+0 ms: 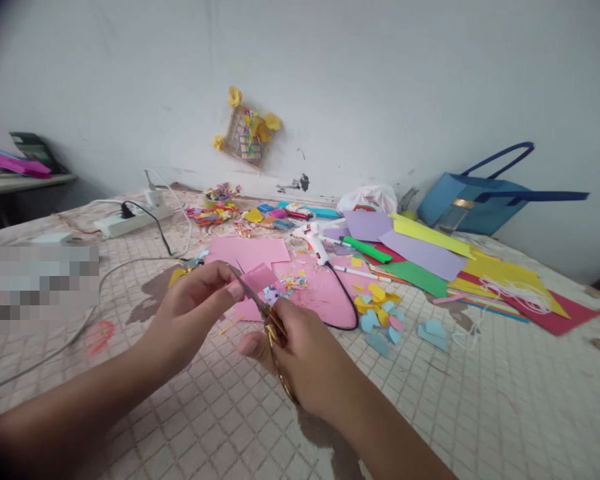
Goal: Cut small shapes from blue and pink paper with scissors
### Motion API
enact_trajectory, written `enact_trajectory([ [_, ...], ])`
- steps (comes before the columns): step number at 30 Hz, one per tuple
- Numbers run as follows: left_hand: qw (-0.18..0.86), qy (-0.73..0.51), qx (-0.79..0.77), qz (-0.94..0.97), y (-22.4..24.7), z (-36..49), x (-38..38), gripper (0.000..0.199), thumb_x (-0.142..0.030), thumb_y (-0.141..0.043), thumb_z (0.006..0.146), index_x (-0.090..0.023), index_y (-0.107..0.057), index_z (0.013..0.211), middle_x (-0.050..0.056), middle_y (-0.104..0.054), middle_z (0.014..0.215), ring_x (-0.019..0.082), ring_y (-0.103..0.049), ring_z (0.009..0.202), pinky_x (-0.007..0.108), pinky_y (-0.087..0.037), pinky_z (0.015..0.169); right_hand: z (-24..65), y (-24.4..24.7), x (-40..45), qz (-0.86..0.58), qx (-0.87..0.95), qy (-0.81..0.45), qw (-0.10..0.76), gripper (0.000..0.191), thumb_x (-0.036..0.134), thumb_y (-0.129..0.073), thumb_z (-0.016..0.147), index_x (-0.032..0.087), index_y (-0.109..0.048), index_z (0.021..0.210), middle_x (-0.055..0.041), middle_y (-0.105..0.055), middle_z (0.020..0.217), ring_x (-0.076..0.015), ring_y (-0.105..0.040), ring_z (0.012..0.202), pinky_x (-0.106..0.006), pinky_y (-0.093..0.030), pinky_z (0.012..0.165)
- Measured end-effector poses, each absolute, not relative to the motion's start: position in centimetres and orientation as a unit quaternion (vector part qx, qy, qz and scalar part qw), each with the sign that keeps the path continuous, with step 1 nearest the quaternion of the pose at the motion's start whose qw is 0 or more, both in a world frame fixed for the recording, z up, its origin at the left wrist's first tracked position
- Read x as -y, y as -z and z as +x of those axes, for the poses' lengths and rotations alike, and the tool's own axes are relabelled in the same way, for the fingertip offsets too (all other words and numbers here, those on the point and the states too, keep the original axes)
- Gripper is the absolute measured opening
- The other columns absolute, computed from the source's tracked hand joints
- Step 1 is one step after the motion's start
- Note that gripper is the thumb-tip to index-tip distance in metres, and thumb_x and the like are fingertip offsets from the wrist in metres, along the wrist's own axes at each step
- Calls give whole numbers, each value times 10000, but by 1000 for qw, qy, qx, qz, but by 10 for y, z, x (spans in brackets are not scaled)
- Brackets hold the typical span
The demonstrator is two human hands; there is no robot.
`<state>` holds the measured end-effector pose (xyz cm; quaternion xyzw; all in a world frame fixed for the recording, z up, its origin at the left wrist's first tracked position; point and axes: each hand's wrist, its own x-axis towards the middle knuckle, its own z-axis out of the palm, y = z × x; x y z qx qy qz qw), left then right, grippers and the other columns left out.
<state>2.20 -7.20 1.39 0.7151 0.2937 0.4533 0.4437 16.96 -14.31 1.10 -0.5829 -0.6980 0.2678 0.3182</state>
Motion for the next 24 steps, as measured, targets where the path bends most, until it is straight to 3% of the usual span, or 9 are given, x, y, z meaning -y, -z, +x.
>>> enact_trajectory([
  [8,399,-456,-303,735,-15,23,71,163,-245,-509,807,-165,-529,666,-10,-564,674,107,-498,651,230,-371,574,172,-7,143,-595,698,-254,307,277,394,-467,877,200,-365,708,45,-388,625,-105,-320,555,-237,-274,488],
  [24,430,-440,-308,726,-13,23,72,152,-259,-509,801,-172,-510,676,-13,-530,664,104,-479,627,216,-378,528,171,-8,141,-591,694,-256,324,256,380,-496,865,198,-375,732,47,-389,614,-101,-311,548,-238,-258,466],
])
